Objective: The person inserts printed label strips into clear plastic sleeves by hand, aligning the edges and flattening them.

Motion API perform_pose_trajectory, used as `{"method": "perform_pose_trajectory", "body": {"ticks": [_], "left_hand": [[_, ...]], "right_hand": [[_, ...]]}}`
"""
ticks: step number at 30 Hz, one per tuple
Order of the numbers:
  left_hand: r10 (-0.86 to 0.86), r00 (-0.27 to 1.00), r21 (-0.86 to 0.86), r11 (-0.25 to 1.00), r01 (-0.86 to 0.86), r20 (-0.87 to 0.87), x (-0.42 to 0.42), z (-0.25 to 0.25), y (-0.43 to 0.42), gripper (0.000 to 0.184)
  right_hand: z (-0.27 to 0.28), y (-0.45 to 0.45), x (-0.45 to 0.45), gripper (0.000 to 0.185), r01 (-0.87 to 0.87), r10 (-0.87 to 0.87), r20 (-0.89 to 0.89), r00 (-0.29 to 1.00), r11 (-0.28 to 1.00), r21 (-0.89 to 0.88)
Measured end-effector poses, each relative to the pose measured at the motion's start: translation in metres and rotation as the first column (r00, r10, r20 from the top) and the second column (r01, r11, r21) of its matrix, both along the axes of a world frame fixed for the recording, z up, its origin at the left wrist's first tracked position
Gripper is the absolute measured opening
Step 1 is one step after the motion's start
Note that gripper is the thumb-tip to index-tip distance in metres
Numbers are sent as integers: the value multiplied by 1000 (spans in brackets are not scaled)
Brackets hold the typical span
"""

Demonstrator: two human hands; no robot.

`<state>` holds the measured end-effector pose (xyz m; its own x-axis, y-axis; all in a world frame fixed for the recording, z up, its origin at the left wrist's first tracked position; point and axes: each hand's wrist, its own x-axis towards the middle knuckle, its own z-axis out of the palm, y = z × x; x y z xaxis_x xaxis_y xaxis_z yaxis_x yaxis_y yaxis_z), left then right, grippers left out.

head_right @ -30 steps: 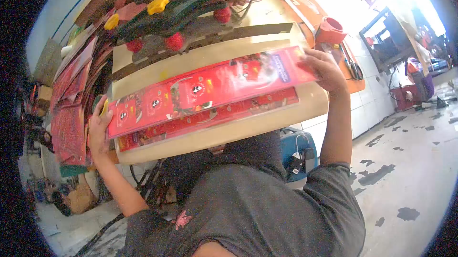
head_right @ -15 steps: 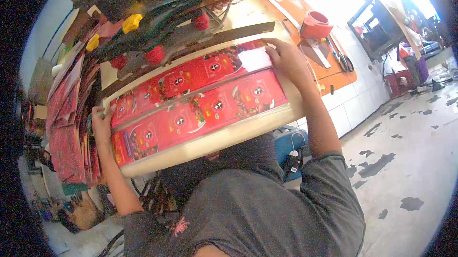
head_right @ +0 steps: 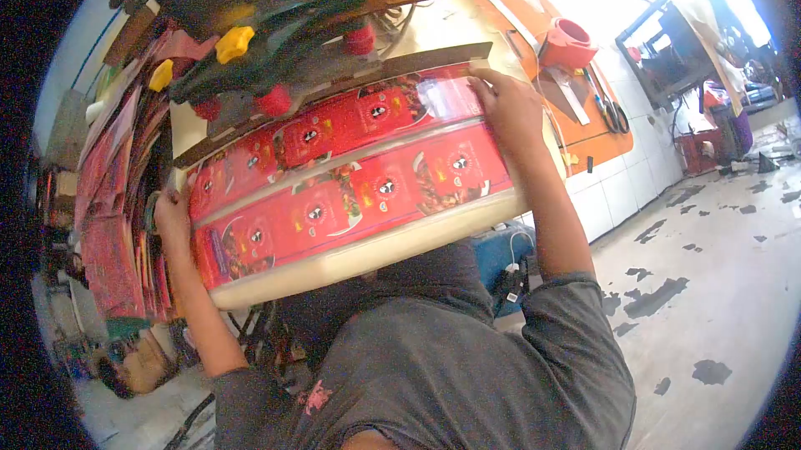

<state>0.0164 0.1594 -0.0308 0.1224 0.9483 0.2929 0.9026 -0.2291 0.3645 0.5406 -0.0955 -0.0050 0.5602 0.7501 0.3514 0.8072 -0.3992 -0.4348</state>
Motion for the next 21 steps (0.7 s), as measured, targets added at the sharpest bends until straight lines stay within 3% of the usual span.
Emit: {"method": "perform_pose_trajectory", "body": {"ticks": [1, 3, 4, 5, 6, 7, 8, 9, 11, 15, 19, 21], "left_hand": [[9, 1000, -9, 1000, -9, -5, 3, 4, -2, 69], [26, 998, -118, 992, -32, -55, -7, -3, 7, 57], [-16, 1000, -22, 1000, 16, 8, -13, -12, 9, 68], [23, 998, -28, 999, -25, -60, -13, -15, 13, 68], [12, 1000, 49, 999, -11, -21, -7, -12, 5, 68], [7, 1000, -2, 1000, -7, -1, -8, -14, 8, 68], [64, 997, -45, 997, -66, -54, 3, 2, -4, 66], [55, 998, 9, 998, -54, -29, 8, 4, -9, 64], [88, 996, -53, 995, -87, 18, 13, 10, -13, 61], [127, 991, -15, 992, -127, 33, 15, 7, -10, 60], [111, 991, -6, 994, -111, 81, 19, 14, -18, 58], [160, 986, -96, 983, -155, 43, 23, 25, -21, 41]], "right_hand": [[1, 0, -1, 28, -16, 16, -4, 1000, 1000, -2], [-1, 1, -1, 29, 51, -56, -201, 978, 998, -28], [-6, 1, 2, 30, 17, -16, -215, 977, 1000, 5], [-11, 2, 7, 32, -23, 32, -229, 973, 999, 42], [-9, 3, 6, 34, -36, 42, -251, 967, 999, 27], [-5, 2, 4, 36, -48, 50, -270, 962, 999, 11], [-8, 1, 10, 36, -67, 65, -272, 960, 998, 4], [-9, 2, 10, 37, -79, 75, -269, 960, 997, -5], [8, 2, -7, 37, -45, 33, -212, 977, 998, -51], [-2, 3, -4, 38, -68, 78, -191, 979, 996, 56], [5, 4, -5, 41, -27, 15, -179, 984, 998, -64], [5, 4, -6, 45, -28, 8, -254, 967, 997, -76]]}}
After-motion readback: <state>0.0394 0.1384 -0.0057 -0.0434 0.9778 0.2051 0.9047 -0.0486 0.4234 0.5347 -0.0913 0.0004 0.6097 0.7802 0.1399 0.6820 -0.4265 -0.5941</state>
